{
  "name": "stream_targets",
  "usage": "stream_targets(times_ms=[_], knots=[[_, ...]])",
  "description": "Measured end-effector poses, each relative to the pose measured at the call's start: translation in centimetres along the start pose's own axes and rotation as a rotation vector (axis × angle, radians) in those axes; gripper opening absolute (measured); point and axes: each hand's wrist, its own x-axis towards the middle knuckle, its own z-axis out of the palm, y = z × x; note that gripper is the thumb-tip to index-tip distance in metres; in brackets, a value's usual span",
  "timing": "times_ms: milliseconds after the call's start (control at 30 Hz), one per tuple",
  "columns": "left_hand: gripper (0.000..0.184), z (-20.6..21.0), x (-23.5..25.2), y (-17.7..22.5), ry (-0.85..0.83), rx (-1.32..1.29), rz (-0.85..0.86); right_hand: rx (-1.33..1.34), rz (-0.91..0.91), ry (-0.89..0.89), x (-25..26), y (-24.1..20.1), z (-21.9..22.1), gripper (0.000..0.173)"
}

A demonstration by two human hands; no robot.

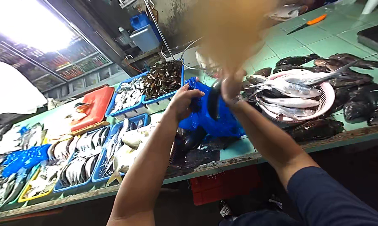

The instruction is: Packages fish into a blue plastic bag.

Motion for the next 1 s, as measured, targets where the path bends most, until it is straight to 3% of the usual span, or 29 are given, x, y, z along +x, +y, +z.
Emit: stream_targets(times_ms=[67, 167, 233, 267, 300, 400, 567, 733, 867, 1000], knots=[[0.065, 0.1, 0.3, 0.3, 0.025, -0.038, 0.026, -0.091, -0.029, -0.204, -2.9, 3.9, -0.6, 0.013], [0.069, -0.5, -0.2, -0.1, 0.047, -0.051, 0.063, -0.381, -0.008, -0.648, -3.0, 2.6, -6.9, 0.029], [0.07, -0.9, -0.8, -1.3, 0.073, 0.006, 0.073, -0.753, -0.11, -0.724, -0.7, 0.2, -13.0, 0.023], [0.071, -1.0, -1.1, -1.9, 0.084, 0.009, 0.078, -1.017, -0.078, -0.723, 0.7, -0.8, -16.0, 0.021], [0.071, -1.1, -1.3, -2.4, 0.093, -0.016, 0.079, -1.28, 0.044, -0.734, 2.1, -1.4, -18.6, 0.025], [0.068, -0.9, -1.5, -2.8, 0.142, -0.072, 0.078, -1.685, 0.581, -0.86, 4.9, -0.5, -23.5, 0.076], [0.066, 0.2, -1.1, -2.6, 0.146, -0.096, 0.092, -1.707, 0.619, -0.739, 5.1, 1.3, -23.6, 0.085], [0.064, 1.1, -1.2, -2.6, 0.172, -0.098, 0.087, -1.771, 0.586, -0.63, 3.3, 2.1, -23.0, 0.067], [0.06, 0.6, -2.3, -2.5, 0.181, -0.054, 0.053, -1.614, 0.378, -0.364, 3.4, -1.6, -22.4, 0.051], [0.06, -0.7, -3.3, -3.0, 0.122, -0.052, 0.05, -1.227, 0.184, -0.032, 5.4, -6.1, -24.2, 0.059]])
